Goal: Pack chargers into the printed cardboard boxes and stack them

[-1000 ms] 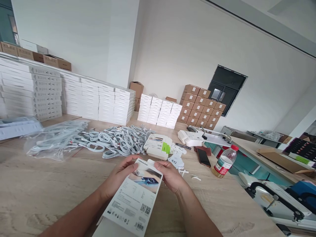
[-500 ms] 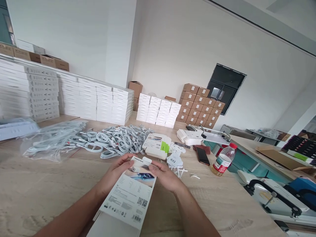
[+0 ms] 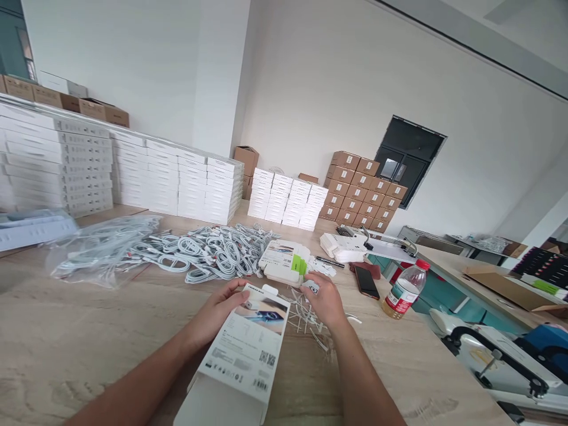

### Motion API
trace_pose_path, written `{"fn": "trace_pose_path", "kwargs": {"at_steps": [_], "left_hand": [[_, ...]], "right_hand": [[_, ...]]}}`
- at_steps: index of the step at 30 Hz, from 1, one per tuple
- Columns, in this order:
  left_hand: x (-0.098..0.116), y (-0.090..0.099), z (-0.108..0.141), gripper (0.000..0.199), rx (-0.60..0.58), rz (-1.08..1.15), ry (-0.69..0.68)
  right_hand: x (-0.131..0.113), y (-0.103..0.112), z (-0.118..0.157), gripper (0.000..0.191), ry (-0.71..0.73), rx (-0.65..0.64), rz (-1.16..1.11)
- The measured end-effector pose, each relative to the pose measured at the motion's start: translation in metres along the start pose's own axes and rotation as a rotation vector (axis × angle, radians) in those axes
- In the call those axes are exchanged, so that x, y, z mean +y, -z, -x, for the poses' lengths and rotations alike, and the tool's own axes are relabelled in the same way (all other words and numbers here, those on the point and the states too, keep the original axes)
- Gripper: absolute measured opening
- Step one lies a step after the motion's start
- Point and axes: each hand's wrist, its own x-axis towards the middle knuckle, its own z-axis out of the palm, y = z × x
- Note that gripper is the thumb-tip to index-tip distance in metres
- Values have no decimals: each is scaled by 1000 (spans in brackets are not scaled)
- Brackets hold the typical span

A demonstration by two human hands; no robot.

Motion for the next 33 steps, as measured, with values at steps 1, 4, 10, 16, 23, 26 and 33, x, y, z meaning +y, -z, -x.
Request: {"fn": "trace_pose_path", "kwargs": {"at_steps": [1,4,10,16,23,26,33], "left_hand": [[-1,1,-2,37,28,6,-10],[-4,6,-9,37,119,21,-33],[-5,11,-14,34,190,126,5],[-3,11,-12,28,175,108,63],[-3,12,-15,25,187,106,70],[-3,13,-15,27,201,125,71],[-4,15,-15,31,246,177,74]], "right_hand": [[4,2,0,30,0,-7,112],[13,5,0,28,1,-66,352],[17,8,0,28,28,-90,341],[23,6,-1,23,-41,41,276],[23,6,-4,25,-33,147,74],[13,13,-4,38,-18,280,14],[-29,13,7,28,-72,209,-774]]}}
